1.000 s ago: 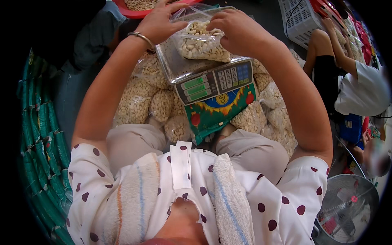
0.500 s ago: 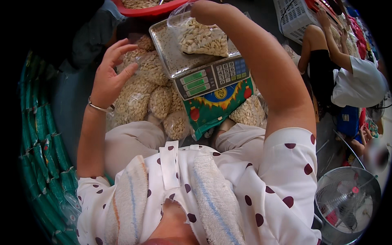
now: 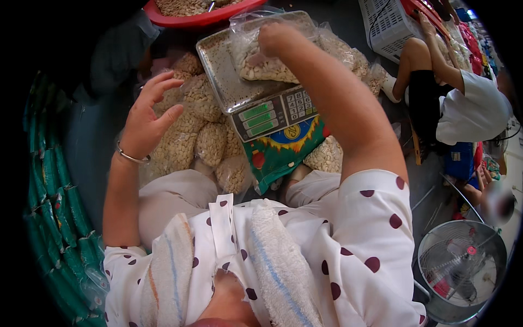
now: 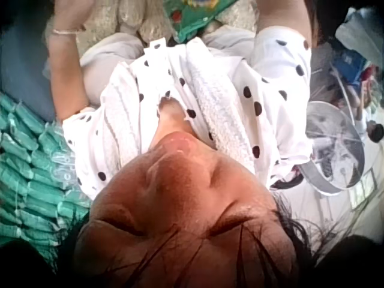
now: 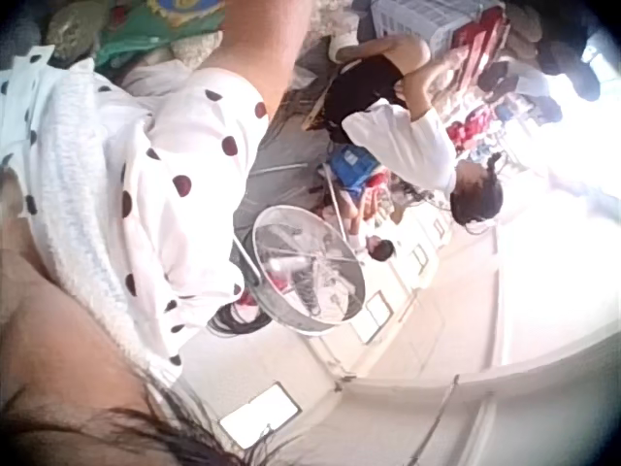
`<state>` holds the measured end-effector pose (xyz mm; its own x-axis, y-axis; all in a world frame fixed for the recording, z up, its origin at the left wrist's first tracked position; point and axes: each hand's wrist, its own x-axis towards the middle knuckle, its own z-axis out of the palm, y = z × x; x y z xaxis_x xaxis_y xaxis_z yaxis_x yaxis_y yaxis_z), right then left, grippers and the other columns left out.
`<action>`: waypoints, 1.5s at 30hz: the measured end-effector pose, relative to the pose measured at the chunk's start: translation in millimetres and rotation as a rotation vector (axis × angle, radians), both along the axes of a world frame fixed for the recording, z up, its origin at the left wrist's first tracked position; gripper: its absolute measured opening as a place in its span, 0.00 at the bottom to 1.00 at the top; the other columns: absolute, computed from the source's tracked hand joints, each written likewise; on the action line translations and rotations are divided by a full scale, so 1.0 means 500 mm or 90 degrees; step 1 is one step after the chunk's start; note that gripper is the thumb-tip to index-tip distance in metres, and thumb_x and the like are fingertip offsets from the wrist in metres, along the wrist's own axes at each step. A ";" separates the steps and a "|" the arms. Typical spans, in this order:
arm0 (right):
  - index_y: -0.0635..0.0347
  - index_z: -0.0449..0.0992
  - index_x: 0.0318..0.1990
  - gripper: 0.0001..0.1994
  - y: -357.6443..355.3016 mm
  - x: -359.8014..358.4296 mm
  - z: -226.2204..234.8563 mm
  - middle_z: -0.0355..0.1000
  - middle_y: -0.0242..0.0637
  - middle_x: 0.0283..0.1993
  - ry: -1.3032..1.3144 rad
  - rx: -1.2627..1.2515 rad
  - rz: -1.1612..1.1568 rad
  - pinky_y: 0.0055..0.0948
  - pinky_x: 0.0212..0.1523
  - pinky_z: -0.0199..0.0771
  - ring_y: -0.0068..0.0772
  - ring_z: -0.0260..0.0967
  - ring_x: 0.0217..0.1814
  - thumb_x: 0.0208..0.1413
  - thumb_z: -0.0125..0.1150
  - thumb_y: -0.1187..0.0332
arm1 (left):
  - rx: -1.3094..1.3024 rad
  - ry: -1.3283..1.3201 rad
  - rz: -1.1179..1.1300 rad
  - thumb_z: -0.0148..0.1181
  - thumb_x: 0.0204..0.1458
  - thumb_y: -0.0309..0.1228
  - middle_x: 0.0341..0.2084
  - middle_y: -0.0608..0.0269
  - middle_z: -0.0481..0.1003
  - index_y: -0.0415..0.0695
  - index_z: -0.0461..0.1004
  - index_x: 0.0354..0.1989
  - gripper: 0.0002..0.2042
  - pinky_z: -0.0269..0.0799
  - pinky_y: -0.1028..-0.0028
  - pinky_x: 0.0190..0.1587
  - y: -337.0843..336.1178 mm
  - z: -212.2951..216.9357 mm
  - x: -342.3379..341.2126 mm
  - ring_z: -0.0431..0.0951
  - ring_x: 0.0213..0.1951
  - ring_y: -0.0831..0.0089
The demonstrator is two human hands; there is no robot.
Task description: The person scoops peanuts from a large red basin into clear plastic bags using a metal scoop. They place each bag onto a digital scale to measure the weight, then remove the bag and set it aside. This process is repeated continuously throughout the clip.
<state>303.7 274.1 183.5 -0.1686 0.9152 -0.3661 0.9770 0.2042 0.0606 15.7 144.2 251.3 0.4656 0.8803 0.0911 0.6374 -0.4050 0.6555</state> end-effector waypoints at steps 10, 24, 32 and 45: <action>0.63 0.76 0.37 0.12 0.013 0.053 -0.033 0.75 0.48 0.37 0.060 0.159 0.150 0.40 0.44 0.73 0.47 0.73 0.43 0.52 0.55 0.63 | 0.015 -0.001 -0.063 0.61 0.47 0.27 0.54 0.54 0.67 0.43 0.71 0.50 0.19 0.61 0.68 0.59 -0.011 0.022 0.002 0.67 0.56 0.58; 0.55 0.69 0.35 0.08 -0.058 0.125 0.130 0.65 0.31 0.24 1.084 -0.173 -0.403 0.12 0.09 0.47 0.14 0.55 0.15 0.58 0.55 0.62 | 0.045 -0.002 -0.176 0.61 0.47 0.25 0.48 0.55 0.72 0.43 0.70 0.51 0.20 0.66 0.69 0.54 -0.014 0.012 -0.012 0.72 0.50 0.60; 0.59 0.72 0.42 0.11 -0.327 0.000 0.072 0.67 0.28 0.27 1.061 -0.486 -0.299 0.11 0.10 0.51 0.12 0.59 0.17 0.60 0.53 0.62 | 0.049 0.022 -0.159 0.62 0.47 0.25 0.48 0.58 0.72 0.44 0.70 0.52 0.21 0.66 0.71 0.55 -0.034 0.011 -0.050 0.72 0.50 0.64; 0.62 0.71 0.46 0.15 -0.630 -0.186 -0.450 0.70 0.44 0.36 0.626 -0.431 -0.132 0.33 0.28 0.70 0.39 0.69 0.32 0.52 0.57 0.66 | 0.045 0.031 -0.194 0.61 0.49 0.27 0.50 0.58 0.72 0.44 0.70 0.53 0.20 0.65 0.70 0.56 -0.040 -0.003 -0.079 0.71 0.53 0.63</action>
<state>210.9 -40.7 -41.8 -0.5164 0.6308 -0.5792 0.5643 -0.2580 -0.7842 -24.0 124.1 249.7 0.7119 0.6923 0.1178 0.5102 -0.6251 0.5908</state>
